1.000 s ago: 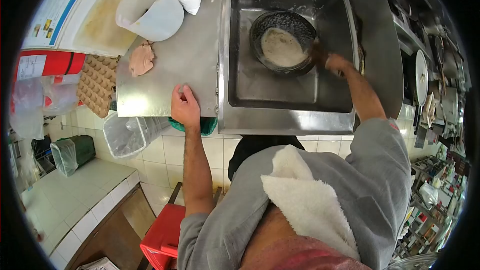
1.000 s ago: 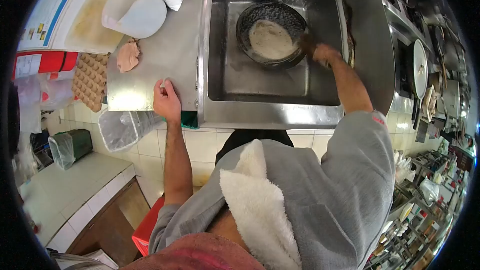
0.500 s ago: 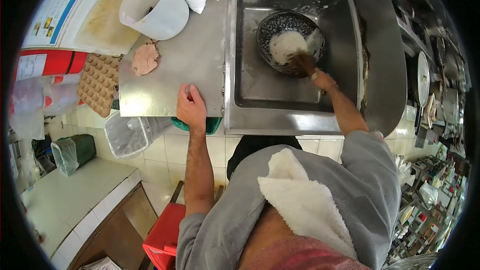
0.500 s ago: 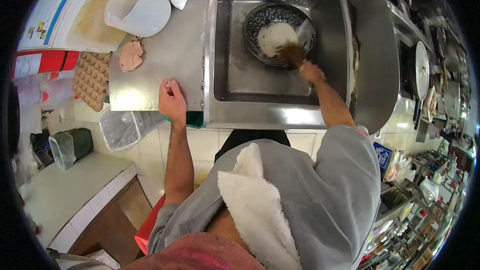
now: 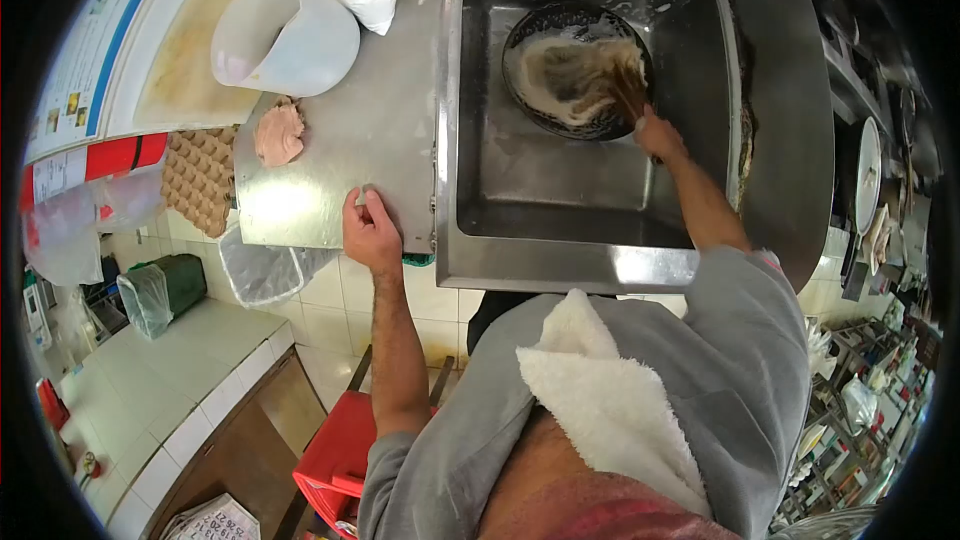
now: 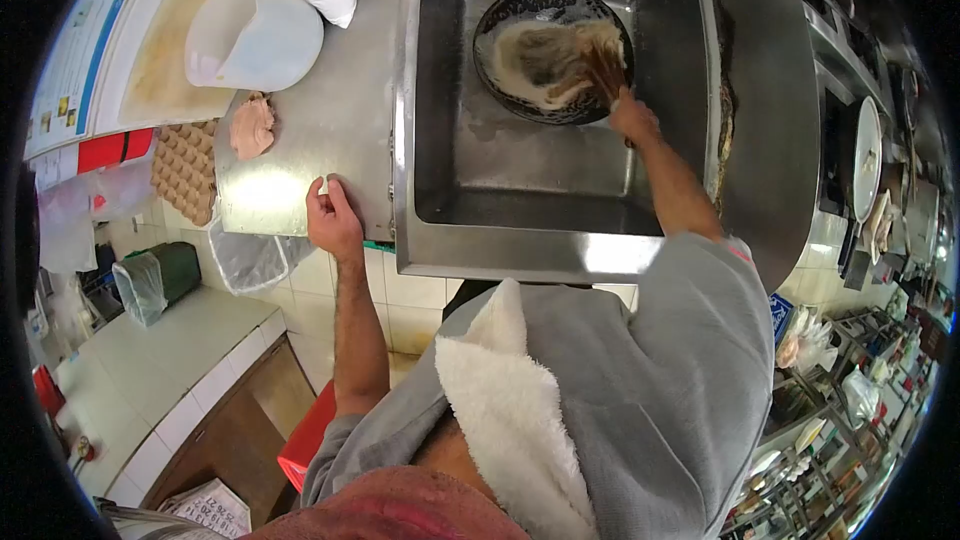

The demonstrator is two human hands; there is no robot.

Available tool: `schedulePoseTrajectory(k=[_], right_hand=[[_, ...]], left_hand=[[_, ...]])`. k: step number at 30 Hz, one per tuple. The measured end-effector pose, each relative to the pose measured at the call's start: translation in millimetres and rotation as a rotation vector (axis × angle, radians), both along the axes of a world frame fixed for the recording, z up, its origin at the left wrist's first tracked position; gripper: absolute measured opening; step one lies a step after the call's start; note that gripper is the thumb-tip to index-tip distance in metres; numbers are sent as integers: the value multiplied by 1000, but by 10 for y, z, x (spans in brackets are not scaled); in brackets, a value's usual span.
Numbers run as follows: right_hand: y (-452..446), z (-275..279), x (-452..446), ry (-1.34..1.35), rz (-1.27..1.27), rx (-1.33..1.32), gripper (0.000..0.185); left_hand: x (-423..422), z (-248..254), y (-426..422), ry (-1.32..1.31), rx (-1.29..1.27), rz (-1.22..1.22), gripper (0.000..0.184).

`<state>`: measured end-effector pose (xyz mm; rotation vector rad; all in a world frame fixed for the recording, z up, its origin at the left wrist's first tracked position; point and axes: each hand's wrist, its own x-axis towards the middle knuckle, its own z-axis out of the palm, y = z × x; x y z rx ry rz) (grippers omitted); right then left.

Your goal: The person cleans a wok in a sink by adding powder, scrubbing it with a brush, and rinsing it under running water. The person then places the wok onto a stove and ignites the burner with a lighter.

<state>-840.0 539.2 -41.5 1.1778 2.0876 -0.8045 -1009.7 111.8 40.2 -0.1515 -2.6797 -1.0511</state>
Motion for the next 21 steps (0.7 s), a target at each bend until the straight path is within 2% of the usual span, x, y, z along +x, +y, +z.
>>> schedulePoseTrajectory(k=[1, 3, 5, 6, 8, 10, 11, 13, 15, 16, 17, 19, 21], right_hand=[[-27, -75, 66, -28, 5, 65, 73], [-255, -312, 64, 42, 85, -105, 76], [-448, -33, -286, 50, 47, -269, 80], [-200, -388, -409, 62, 99, -237, 81], [272, -739, -614, 93, 31, -80, 82], [334, -709, -625, 122, -89, 40, 82], [217, -702, -481, 195, -185, -40, 82], [24, -614, -249, 269, -272, -101, 81], [-365, -300, -233, 85, 121, -86, 81], [-394, 34, -330, 50, 113, -120, 77], [-185, -39, -370, 46, 112, -117, 77], [405, -235, -559, 8, 259, 77, 70], [464, 275, -542, -176, 104, 171, 64]], left_hand=[[-6, -4, 10, 8, -15, 2, 26], [11, 54, 52, -8, -8, 4, 26], [6, 39, 42, -19, -11, 10, 26], [-17, -21, 16, -9, -8, 3, 26], [-6, -69, -9, 6, -12, -2, 25], [-24, -55, -10, 32, -40, 2, 25], [-25, -27, -25, 34, -44, 2, 25], [-21, -13, 14, -4, -18, 36, 25], [-61, -39, 0, 21, -26, 25, 25], [-29, -51, -20, 40, -45, 9, 26], [-8, -41, -12, 37, -42, 8, 26], [-9, 8, 8, -5, -50, 10, 26], [6, 27, 10, 10, -72, 1, 27]])
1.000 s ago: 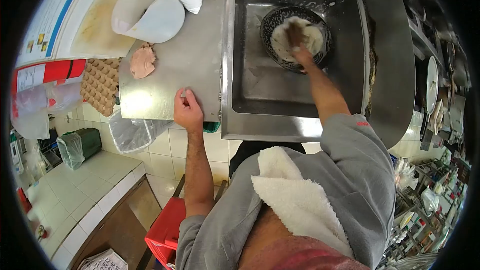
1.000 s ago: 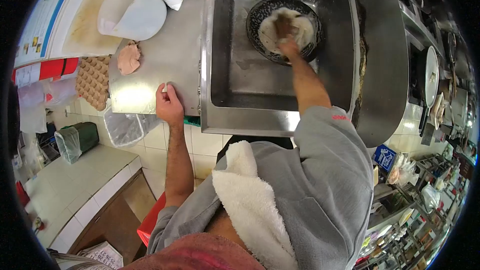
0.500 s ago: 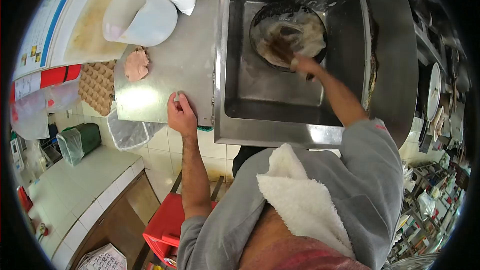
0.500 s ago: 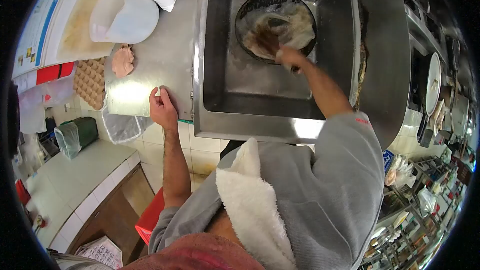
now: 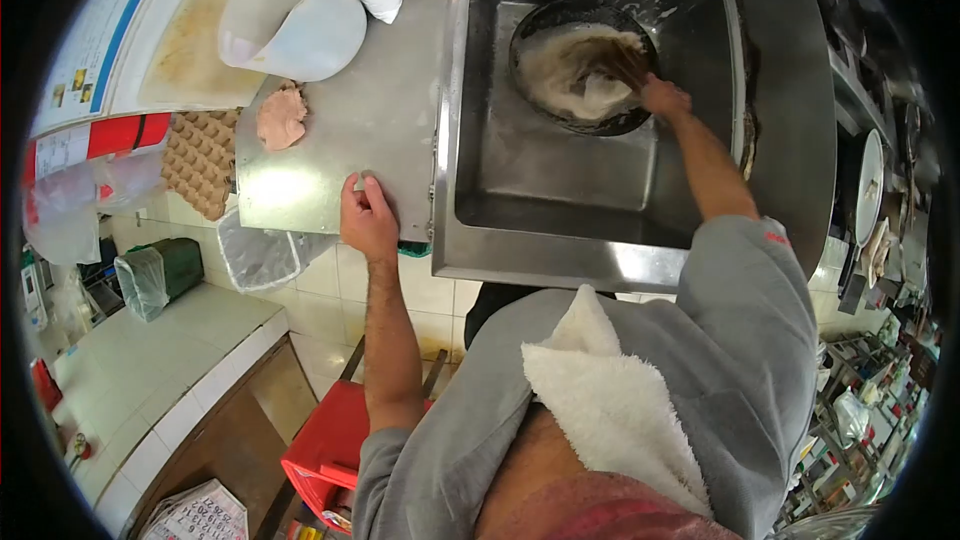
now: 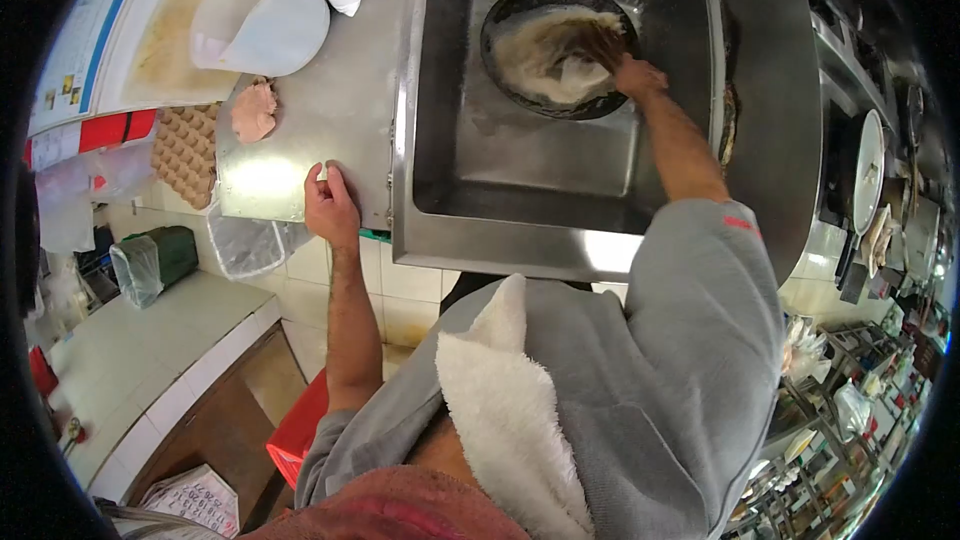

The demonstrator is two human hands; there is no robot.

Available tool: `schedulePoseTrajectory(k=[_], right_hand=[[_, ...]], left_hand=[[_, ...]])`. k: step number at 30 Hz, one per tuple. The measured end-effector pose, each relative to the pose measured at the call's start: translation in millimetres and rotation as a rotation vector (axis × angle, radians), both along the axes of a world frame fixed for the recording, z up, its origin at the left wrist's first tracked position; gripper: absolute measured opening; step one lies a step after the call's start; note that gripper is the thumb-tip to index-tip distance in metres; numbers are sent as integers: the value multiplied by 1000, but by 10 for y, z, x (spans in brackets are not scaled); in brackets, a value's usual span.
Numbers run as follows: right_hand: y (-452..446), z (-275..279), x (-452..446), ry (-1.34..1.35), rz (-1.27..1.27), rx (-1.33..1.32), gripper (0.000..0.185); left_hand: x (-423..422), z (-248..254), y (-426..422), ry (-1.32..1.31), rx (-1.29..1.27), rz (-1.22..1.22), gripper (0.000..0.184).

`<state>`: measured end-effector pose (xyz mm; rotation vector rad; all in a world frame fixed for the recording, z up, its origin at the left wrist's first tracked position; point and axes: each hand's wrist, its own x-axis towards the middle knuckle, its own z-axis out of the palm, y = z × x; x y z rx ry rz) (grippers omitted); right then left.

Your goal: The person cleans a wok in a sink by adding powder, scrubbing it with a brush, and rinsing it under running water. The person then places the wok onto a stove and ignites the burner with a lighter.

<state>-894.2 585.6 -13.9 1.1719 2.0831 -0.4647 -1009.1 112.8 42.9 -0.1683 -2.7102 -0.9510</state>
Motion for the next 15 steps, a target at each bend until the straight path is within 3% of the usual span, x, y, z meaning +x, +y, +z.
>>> schedulePoseTrajectory(k=[3, 6, 7, 10, 13, 15], right_hand=[[-194, -281, 480, -24, 276, -212, 72], [-835, -417, 410, 294, 69, -495, 73], [-944, -572, 246, 324, -11, -410, 75], [-929, -388, -456, 509, -621, -436, 83], [-912, -899, -808, 797, -1072, -239, 70], [-1074, -882, -935, 1067, -1217, -510, 73]], left_hand=[[-46, 21, 21, -4, 2, 2, 28], [-12, -25, -15, -16, 42, 5, 29], [-15, -34, -16, 4, 64, -14, 29], [-11, 3, 3, -3, 14, -9, 28], [-20, -18, -3, -13, 9, 8, 27], [-3, 4, -1, -24, 11, 11, 27]])
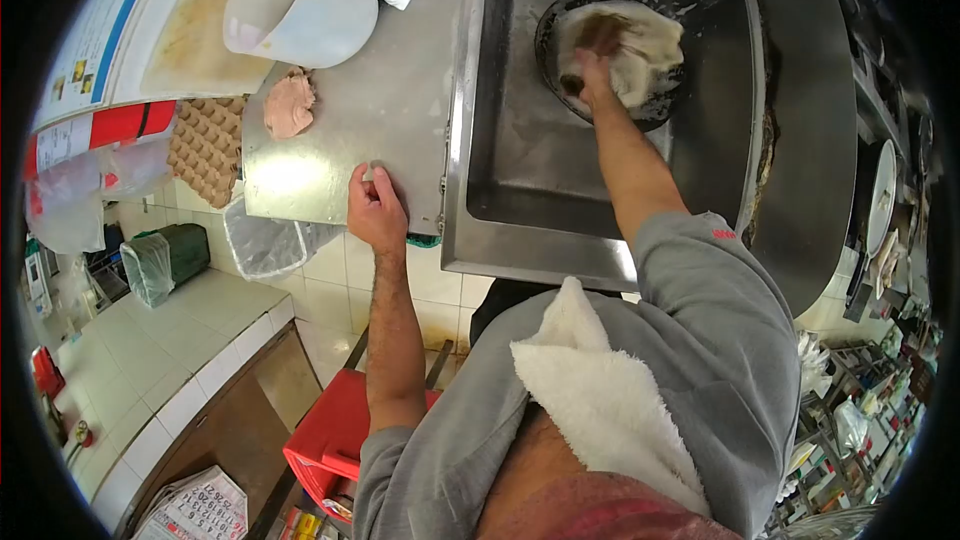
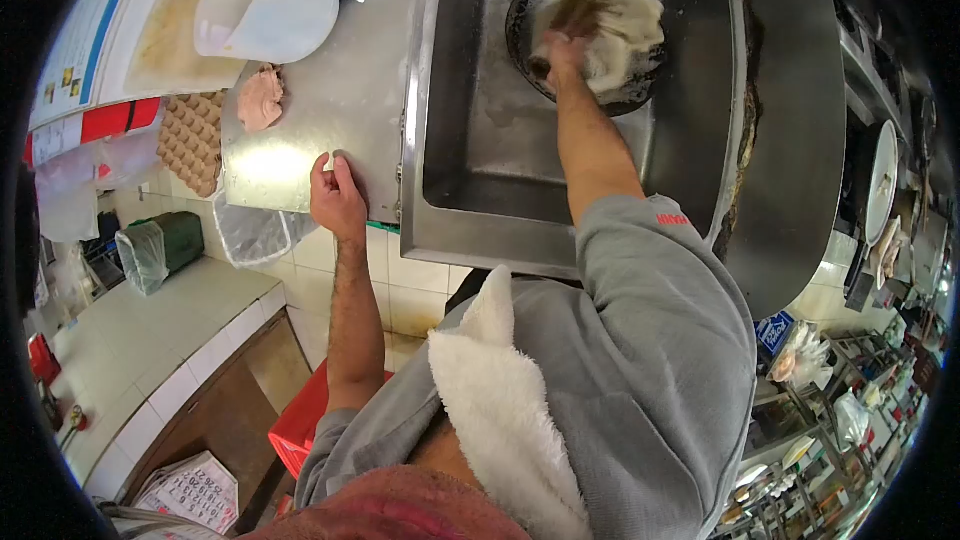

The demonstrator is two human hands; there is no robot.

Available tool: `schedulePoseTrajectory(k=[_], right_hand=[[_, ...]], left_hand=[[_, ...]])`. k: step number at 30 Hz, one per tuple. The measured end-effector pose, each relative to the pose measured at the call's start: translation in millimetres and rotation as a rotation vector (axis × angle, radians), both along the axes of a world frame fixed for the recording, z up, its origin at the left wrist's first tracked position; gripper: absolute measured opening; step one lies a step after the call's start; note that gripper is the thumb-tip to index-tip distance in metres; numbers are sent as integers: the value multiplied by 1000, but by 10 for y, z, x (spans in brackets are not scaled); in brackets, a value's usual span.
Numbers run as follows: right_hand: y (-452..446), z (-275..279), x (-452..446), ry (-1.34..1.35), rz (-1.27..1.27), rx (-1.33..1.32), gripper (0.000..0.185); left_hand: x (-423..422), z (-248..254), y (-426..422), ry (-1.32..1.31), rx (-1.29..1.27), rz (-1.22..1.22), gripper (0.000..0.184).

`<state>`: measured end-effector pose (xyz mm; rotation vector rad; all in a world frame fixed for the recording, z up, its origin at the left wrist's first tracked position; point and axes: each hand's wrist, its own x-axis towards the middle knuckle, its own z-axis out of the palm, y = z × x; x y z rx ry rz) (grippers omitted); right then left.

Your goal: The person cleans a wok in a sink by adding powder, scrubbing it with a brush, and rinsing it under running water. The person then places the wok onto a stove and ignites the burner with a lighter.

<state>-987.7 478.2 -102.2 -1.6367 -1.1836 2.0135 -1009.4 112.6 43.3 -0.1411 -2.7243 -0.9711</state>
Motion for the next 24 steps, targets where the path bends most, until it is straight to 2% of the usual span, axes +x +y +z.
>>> schedulePoseTrajectory(k=[1, 3, 5, 7, 9, 11, 12, 14, 16, 18, 19, 20, 21, 24], right_hand=[[-25, 104, 47, 2, 2, 6, 73], [-188, 430, 364, -197, 753, 108, 84], [90, 372, 955, -111, 1159, 172, 81], [715, 388, 1455, -599, 1534, 359, 76], [1036, 963, 1515, -870, 1464, 481, 72], [1087, 1059, 1390, -1090, 1242, 854, 63], [1074, 1076, 1296, -1089, 1231, 861, 63], [921, 1075, 1130, -1186, 1233, 839, 46], [698, 932, 1223, -1132, 1213, 691, 49], [495, 381, 1484, -1063, 1314, 619, 54], [289, 618, 1546, -966, 1339, 580, 62], [95, 888, 1536, -872, 1362, 539, 71], [165, 876, 1491, -877, 1347, 534, 71], [422, 818, 1391, -899, 1306, 503, 77]], left_hand=[[-12, 6, 10, -4, 8, 3, 27], [1, 12, -1, 6, 26, -4, 27], [-28, -12, -10, 19, 49, -15, 27], [-35, -73, -44, 38, 83, -23, 26], [-15, -44, -51, 39, 73, -30, 27], [-12, -30, -30, 52, 67, -44, 27], [-24, -45, -23, 29, 97, -38, 27], [-15, -26, -40, 10, 115, -39, 27], [-5, 17, -29, 60, 14, -45, 28], [0, 73, 20, 16, 49, -28, 29], [-14, 90, 64, -40, 78, -5, 30], [-54, 83, 111, -121, 256, -36, 32], [-86, 131, 261, -122, 258, -52, 32], [-221, 519, 1094, 8, 199, -508, 32]])
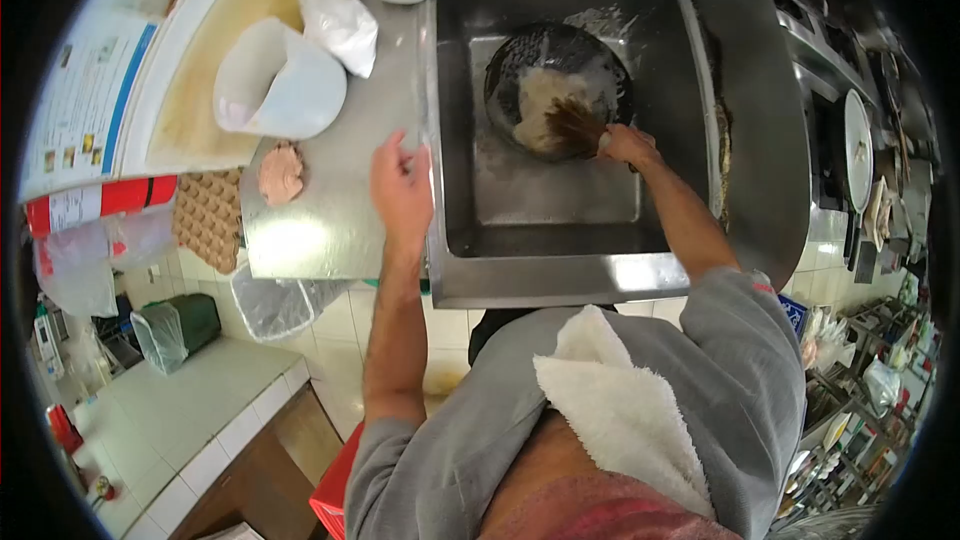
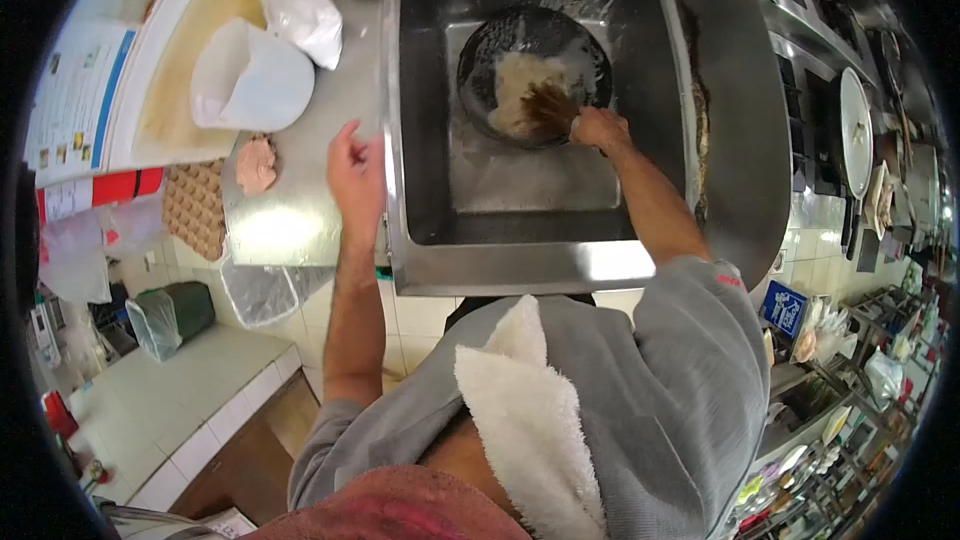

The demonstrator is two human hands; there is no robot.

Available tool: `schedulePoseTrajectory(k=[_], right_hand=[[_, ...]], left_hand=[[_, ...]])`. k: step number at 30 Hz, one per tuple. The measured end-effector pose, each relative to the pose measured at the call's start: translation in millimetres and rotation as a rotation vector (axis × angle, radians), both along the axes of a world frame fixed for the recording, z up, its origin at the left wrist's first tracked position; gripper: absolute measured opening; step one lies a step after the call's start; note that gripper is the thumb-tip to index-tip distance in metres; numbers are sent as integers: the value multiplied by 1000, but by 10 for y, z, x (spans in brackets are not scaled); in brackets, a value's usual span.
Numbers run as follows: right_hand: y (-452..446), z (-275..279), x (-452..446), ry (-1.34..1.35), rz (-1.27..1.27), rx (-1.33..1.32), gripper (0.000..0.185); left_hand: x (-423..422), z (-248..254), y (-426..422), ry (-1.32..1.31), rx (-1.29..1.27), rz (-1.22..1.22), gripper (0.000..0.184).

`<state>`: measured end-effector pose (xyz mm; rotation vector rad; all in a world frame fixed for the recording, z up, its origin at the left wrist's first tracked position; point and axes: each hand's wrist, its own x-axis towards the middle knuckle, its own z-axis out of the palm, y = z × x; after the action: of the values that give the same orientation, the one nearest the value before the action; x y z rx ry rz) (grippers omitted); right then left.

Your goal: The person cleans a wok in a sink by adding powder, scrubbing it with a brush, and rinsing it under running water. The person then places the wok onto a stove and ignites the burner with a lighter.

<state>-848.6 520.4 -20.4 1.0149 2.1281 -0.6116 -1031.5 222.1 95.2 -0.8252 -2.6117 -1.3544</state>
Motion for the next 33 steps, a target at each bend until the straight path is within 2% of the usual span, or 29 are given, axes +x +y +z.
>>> schedulePoseTrajectory(k=[1, 3, 5, 6, 7, 8, 9, 12, 14, 15, 17, 19, 20, 21, 23, 24, 26, 27, 29, 30, 32, 33], right_hand=[[61, -11, -11, 30, -39, 72, 78], [178, -78, -78, 95, -111, 220, 81], [6, -340, -47, 155, -101, 179, 85], [-133, -394, -38, 195, -200, 54, 89], [-214, -427, -27, 172, -85, -40, 86], [-265, -444, -9, 142, 30, -137, 83], [-258, -418, 3, 145, 25, -127, 83], [-93, -235, 98, 179, -96, -217, 83], [105, -74, 176, 40, -274, -206, 83], [135, -127, 207, 38, -282, -208, 83], [152, -228, 259, 87, -407, -82, 83], [53, -275, 260, 116, -365, -157, 82], [7, -279, 247, 149, -313, -228, 81], [-4, -272, 235, 146, -321, -228, 81], [-29, -220, 218, 181, -159, -182, 80], [6, -180, 221, 184, -163, -185, 80], [85, -48, 217, 132, -148, -71, 75], [93, -73, 245, 134, -149, -72, 75], [103, -89, 291, 110, -311, -37, 74], [82, -99, 315, 99, -268, -40, 70], [-88, -58, 282, 109, -183, -74, 69], [-169, -41, 248, 117, -100, -107, 68]], left_hand=[[-35, 105, 340, 86, -15, -120, 32], [-138, 168, 994, 100, -5, -324, 32], [-293, 151, 1633, 300, -24, -461, 33], [-375, 119, 1928, 359, -33, -516, 36], [-465, 98, 2220, 416, -40, -568, 39], [-541, 105, 2485, 424, -32, -572, 39], [-609, 118, 2749, 502, -72, -597, 40], [-841, 98, 3434, 633, -130, -671, 42], [-982, -19, 3827, 682, -150, -724, 43], [-1086, -123, 4022, 765, -124, -741, 44], [-1190, -119, 4244, 846, -95, -762, 44], [-1258, 31, 4432, 638, -554, -903, 48], [-1260, 125, 4506, 653, -657, -915, 51], [-1254, 205, 4539, 538, -750, -919, 52], [-1269, 190, 4554, 629, -747, -885, 52], [-1266, 149, 4536, 631, -749, -889, 52], [-1232, -4, 4429, 874, -540, -747, 50], [-1208, -63, 4397, 876, -541, -748, 50], [-1156, -157, 4347, 958, -355, -671, 49], [-1169, -214, 4332, 957, -355, -668, 49], [-1178, -295, 4306, 927, -86, -671, 47], [-1168, -339, 4290, 924, -86, -672, 47]])
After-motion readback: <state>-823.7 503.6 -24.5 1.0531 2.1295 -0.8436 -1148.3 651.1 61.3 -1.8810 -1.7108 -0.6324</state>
